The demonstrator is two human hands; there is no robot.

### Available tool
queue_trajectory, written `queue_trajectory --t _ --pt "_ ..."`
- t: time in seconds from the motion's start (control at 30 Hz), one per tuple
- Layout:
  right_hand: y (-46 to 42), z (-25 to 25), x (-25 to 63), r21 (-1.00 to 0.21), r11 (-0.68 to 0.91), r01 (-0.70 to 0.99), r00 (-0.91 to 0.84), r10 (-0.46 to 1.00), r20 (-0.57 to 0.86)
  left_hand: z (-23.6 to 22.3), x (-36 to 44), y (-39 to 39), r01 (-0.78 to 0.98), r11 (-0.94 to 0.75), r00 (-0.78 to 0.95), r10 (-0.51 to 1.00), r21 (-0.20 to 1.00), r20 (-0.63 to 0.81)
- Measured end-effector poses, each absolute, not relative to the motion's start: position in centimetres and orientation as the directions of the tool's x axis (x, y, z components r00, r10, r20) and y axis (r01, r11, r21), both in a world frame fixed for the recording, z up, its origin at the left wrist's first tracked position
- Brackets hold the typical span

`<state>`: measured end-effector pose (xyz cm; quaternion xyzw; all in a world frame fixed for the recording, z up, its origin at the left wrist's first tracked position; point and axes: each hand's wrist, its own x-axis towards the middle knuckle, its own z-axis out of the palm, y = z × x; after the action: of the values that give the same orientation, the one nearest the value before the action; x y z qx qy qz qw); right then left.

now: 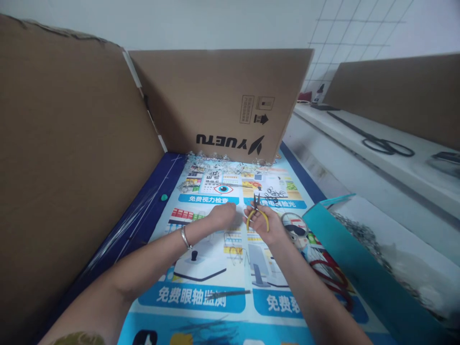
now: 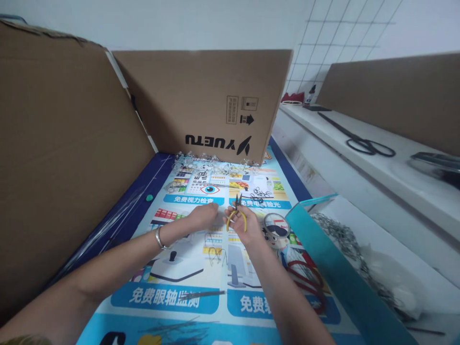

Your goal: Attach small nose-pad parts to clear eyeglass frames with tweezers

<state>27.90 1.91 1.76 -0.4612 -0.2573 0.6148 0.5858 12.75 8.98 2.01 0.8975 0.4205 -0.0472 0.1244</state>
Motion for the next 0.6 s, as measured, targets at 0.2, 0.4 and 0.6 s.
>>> queue_trajectory --t 0.2,0.4,0.6 --pt "1.8 1.7 27.8 -0.806 -0.285 -0.519 0.017 0.939 -0.344 2.9 11.6 10.4 0.79 -0.562 0.603 0.785 0.243 -0.144" --pt "2.0 2.2 29.0 -0.803 -0.266 -0.534 0.062 0.935 -0.35 3.6 11.8 10.1 0.789 -0.578 0.612 0.769 0.207 -0.185" --pt "2.0 2.0 28.8 -0.804 -0.293 -0.518 0.051 0.927 -0.371 2.7 12.7 8.7 0.796 -0.59 0.605 0.758 0.138 -0.245"
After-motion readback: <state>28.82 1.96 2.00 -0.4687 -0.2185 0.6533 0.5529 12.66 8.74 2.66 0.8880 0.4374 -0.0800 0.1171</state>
